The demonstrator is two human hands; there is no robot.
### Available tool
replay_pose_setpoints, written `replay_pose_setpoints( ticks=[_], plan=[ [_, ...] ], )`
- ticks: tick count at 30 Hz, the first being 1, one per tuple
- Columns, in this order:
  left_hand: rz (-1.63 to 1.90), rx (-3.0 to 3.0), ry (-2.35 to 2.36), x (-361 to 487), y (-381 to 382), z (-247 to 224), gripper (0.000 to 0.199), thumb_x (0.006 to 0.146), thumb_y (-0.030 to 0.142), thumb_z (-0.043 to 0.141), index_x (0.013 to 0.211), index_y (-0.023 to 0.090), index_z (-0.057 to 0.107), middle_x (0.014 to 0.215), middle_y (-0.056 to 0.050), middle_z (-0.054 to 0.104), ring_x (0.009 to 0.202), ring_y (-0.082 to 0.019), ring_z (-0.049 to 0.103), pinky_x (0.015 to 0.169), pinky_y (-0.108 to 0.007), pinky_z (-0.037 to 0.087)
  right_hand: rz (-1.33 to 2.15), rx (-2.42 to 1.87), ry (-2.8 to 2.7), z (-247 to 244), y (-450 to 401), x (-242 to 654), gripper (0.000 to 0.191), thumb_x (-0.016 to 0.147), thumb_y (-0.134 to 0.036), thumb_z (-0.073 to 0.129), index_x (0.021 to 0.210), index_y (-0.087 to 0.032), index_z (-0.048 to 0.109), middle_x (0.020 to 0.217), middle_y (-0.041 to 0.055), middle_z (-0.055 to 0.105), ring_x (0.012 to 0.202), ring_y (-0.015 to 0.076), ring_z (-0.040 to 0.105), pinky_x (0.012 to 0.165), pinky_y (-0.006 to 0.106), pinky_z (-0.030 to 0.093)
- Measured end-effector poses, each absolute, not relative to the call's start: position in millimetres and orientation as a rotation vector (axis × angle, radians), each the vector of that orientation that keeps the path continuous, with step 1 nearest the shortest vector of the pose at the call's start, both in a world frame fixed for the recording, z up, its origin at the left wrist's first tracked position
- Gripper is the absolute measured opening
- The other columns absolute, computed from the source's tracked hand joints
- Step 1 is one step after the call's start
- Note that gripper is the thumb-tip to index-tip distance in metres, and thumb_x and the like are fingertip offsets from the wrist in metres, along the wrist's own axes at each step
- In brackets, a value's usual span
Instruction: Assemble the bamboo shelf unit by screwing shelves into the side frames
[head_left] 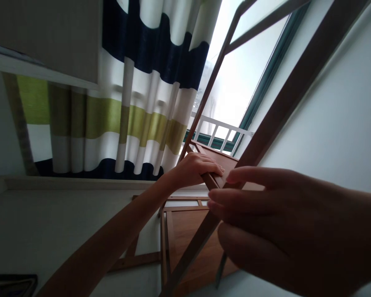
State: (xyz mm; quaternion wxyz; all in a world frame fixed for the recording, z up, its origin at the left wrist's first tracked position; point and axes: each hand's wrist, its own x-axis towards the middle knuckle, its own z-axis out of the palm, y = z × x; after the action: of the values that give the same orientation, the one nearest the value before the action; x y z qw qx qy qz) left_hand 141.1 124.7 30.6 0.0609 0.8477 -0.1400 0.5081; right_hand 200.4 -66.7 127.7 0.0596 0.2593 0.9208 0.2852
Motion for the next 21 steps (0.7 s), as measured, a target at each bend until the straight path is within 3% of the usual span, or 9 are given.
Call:
replay_pose_setpoints(
  ticks=[6, 13, 21],
  plan=[
    [1.591, 2.619, -0.591, 139.7, 127.4, 32.0, 0.014, 0.079, 0.016, 0.051, 0.074, 0.016, 0.064, 0.081, -0.006, 0.071, 0.078, -0.015, 0.066, 0.072, -0.025, 0.051, 0.989, 0.639, 2.78, 115.3, -66.9, 222.1, 0.022, 0.085, -0.019, 0.037, 0.064, -0.02, 0.043, 0.062, -0.0007, 0.049, 0.06, 0.011, 0.04, 0.066, 0.028, 0.043],
    [1.569, 2.609, -0.618, 142.2, 128.3, 32.5, 0.014, 0.079, 0.019, 0.053, 0.072, 0.016, 0.064, 0.082, -0.007, 0.071, 0.079, -0.015, 0.066, 0.074, -0.025, 0.052, 1.142, 0.414, 2.888, 102.9, -55.7, 233.5, 0.014, 0.078, -0.017, 0.045, 0.068, -0.017, 0.055, 0.071, 0.0026, 0.059, 0.07, 0.0117, 0.049, 0.083, 0.031, 0.044],
    [1.537, 2.621, -0.594, 139.6, 128.5, 34.3, 0.013, 0.079, 0.02, 0.054, 0.076, 0.017, 0.066, 0.082, -0.006, 0.071, 0.082, -0.016, 0.066, 0.077, -0.024, 0.051, 1.464, 0.065, 3.228, 65.2, -17.3, 240.6, 0.009, 0.073, -0.018, 0.048, 0.064, -0.017, 0.049, 0.063, 0.0008, 0.05, 0.064, 0.0127, 0.044, 0.065, 0.029, 0.041]
  ],
)
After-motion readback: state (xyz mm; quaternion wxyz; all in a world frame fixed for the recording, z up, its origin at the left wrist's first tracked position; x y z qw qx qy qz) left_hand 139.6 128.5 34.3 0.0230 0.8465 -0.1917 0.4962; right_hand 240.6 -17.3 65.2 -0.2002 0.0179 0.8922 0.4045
